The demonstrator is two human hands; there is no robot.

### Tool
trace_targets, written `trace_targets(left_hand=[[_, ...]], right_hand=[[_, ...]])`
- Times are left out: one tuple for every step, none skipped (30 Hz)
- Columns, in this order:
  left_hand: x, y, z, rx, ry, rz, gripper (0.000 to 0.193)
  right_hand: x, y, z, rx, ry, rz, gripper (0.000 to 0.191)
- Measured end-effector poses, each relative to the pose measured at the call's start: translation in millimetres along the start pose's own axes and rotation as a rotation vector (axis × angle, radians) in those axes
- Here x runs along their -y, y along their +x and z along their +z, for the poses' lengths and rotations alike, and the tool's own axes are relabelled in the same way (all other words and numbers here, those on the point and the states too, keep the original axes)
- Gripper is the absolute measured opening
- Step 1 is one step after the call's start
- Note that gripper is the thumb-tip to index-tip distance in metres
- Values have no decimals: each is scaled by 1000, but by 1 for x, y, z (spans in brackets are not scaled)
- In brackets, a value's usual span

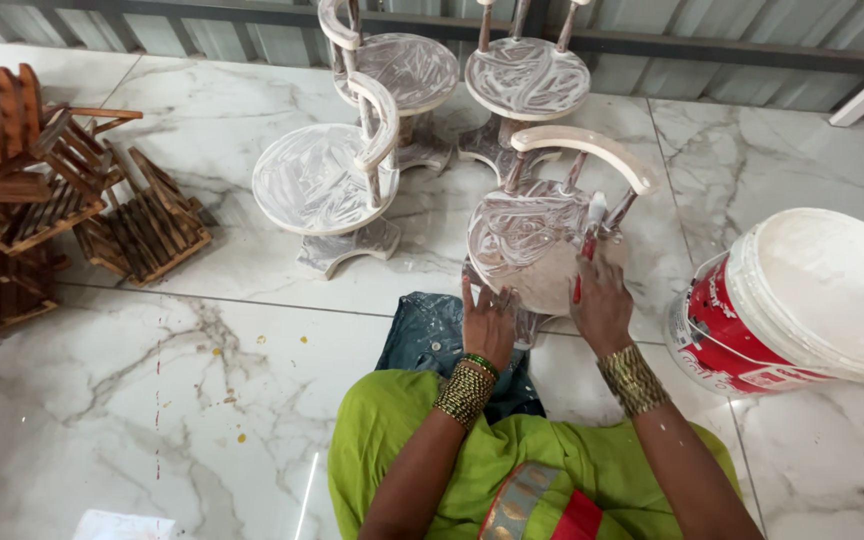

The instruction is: The person sits on the floor painting small wooden chairs white. They dip a paintbrush into a bucket of white paint and brush the paint onto the chair seats, backs and legs, steadying each chair with the other hand and rotating it to reach different sides.

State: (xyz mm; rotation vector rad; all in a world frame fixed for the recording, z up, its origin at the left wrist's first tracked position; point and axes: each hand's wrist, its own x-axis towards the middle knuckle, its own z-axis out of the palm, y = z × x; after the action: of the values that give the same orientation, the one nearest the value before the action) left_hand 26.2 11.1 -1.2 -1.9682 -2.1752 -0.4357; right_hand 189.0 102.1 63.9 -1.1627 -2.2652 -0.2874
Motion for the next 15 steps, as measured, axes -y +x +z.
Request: trace_targets(left_hand=[[0,-1,0,12,-6,3,47],[0,-1,0,21,-11,4,46],[1,0,0,30,-18,4,45],[1,0,0,43,-11,4,46],[1,0,-1,55,-4,3,47],[1,0,-1,65,4,0,47],[1,1,-1,52,-1,1,48],[1,1,-1,43,-8,1,49],[-1,0,-1,36,-13,-1,50],[-1,0,-1,39,-4,3,49],[-1,0,-1,39,8,6,49],[-1,1,-1,37,20,8,49],[-2,1,-1,25,25,8,49],[-2,1,-1,12,29,6,49],[-2,1,-1,-1,35,4,49]], right_hand=[[0,3,2,9,4,21,42],[3,3,2,15,8,40,43],[7,0,1,29,-5,10,45],[15,-10,-4,47,-22,-18,47],[23,-20,-9,66,-39,-48,49],[30,-29,-15,46,20,-56,44],[37,-40,-23,27,78,-66,40],[39,-48,-32,11,137,-74,36],[37,-52,-40,-6,158,-28,32],[35,-56,-47,-26,182,18,29],[32,-56,-52,-49,207,64,26],[25,-53,-55,-81,400,166,25],[14,-47,-58,-112,594,267,24],[4,-41,-58,-141,789,365,24],[-5,-35,-56,-185,913,421,25]])
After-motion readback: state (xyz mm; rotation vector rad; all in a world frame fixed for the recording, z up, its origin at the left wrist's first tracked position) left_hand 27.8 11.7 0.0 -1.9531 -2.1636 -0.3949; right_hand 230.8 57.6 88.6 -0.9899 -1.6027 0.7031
